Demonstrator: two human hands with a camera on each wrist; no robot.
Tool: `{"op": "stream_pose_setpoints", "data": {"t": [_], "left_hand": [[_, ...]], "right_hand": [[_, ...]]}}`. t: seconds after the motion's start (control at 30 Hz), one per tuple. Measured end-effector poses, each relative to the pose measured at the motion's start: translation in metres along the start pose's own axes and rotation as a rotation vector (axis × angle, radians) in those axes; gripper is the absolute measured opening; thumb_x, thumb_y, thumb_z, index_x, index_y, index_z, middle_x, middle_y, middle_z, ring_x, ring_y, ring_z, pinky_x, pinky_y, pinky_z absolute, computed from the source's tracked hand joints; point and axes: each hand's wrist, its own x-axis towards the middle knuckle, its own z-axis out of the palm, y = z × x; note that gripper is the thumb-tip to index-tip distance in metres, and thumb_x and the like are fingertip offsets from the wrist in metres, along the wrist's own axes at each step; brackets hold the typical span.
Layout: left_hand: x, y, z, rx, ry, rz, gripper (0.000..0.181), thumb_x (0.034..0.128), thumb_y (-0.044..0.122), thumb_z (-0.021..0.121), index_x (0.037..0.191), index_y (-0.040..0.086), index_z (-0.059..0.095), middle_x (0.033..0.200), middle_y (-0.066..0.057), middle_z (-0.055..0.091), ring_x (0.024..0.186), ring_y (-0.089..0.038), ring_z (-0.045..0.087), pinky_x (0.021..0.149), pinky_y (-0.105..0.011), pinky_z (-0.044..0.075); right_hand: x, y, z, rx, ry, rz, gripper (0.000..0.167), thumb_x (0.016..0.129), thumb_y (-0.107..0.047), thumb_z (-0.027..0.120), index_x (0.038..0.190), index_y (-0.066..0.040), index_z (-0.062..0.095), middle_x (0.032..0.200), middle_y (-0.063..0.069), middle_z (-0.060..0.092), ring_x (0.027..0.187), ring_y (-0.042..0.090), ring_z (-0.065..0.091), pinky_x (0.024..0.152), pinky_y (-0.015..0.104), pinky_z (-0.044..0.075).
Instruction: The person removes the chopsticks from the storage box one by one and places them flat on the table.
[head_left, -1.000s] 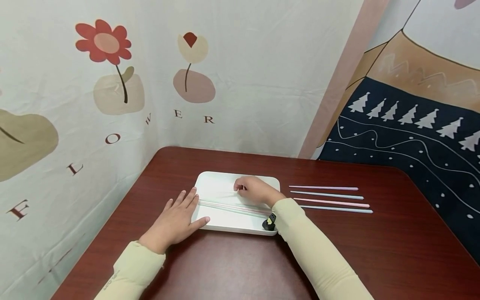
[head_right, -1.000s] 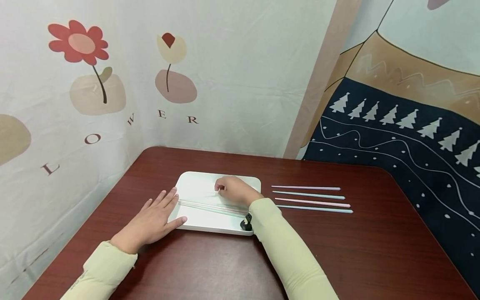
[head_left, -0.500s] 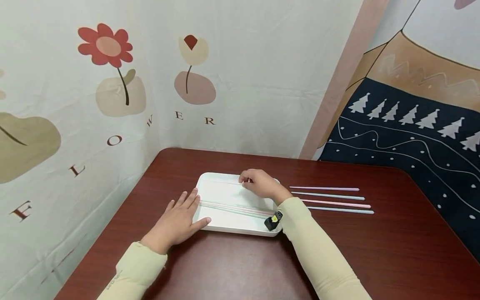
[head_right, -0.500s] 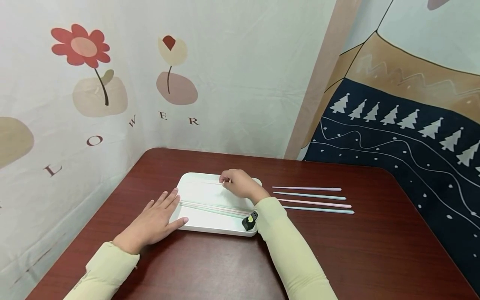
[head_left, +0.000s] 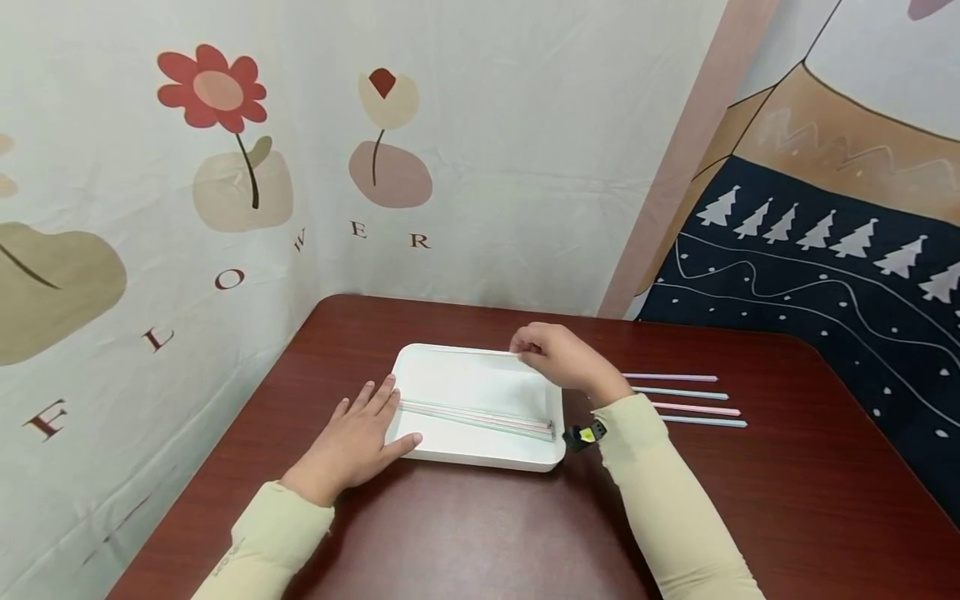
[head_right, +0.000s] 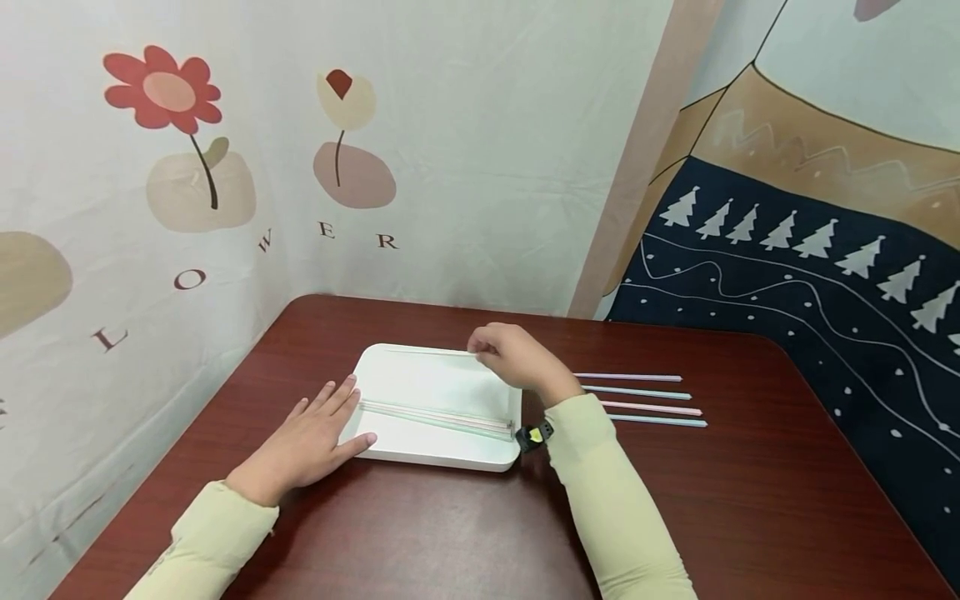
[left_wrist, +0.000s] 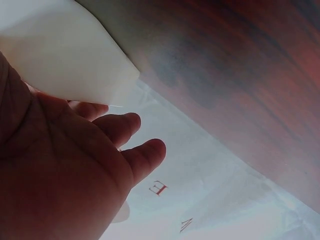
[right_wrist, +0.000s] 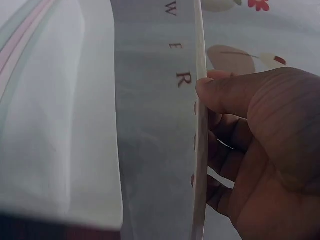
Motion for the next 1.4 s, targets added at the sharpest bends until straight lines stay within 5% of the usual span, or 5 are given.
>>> {"op": "stream_pose_setpoints", "data": {"t": [0.43, 0.9, 1.4], "left_hand": [[-0.001, 0.001, -0.003, 0.001, -0.004, -0.001, 0.091, 0.0962, 0.069, 0.039, 0.151, -0.004, 0.036, 0.163, -0.016, 0.019, 0.146, -0.045, 0.019, 0.111, -0.067, 0.020], [0.000, 0.000, -0.001, 0.005, 0.002, 0.000, 0.091, 0.0963, 0.069, 0.039, 0.151, -0.004, 0.036, 0.163, -0.016, 0.020, 0.146, -0.045, 0.020, 0.111, -0.067, 0.021], [-0.001, 0.003, -0.002, -0.008, 0.005, 0.000, 0.088, 0.0971, 0.065, 0.043, 0.150, -0.005, 0.036, 0.163, -0.017, 0.019, 0.146, -0.046, 0.020, 0.111, -0.067, 0.021]], "right_hand": [[-0.078, 0.062, -0.032, -0.030, 0.048, 0.069, 0.011, 0.094, -0.005, 0.065, 0.098, -0.014, 0.070, 0.090, -0.004, 0.062, 0.082, 0.016, 0.056, 0.072, 0.035, 0.052], [-0.165, 0.112, -0.052, -0.063, -0.034, 0.198, 0.016, 0.094, 0.000, 0.064, 0.093, -0.016, 0.066, 0.081, -0.006, 0.057, 0.074, 0.011, 0.051, 0.065, 0.028, 0.045], [-0.197, 0.124, -0.041, -0.077, -0.086, 0.218, 0.020, 0.091, 0.000, 0.066, 0.089, -0.020, 0.066, 0.083, -0.011, 0.058, 0.074, 0.005, 0.049, 0.066, 0.028, 0.045]]}}
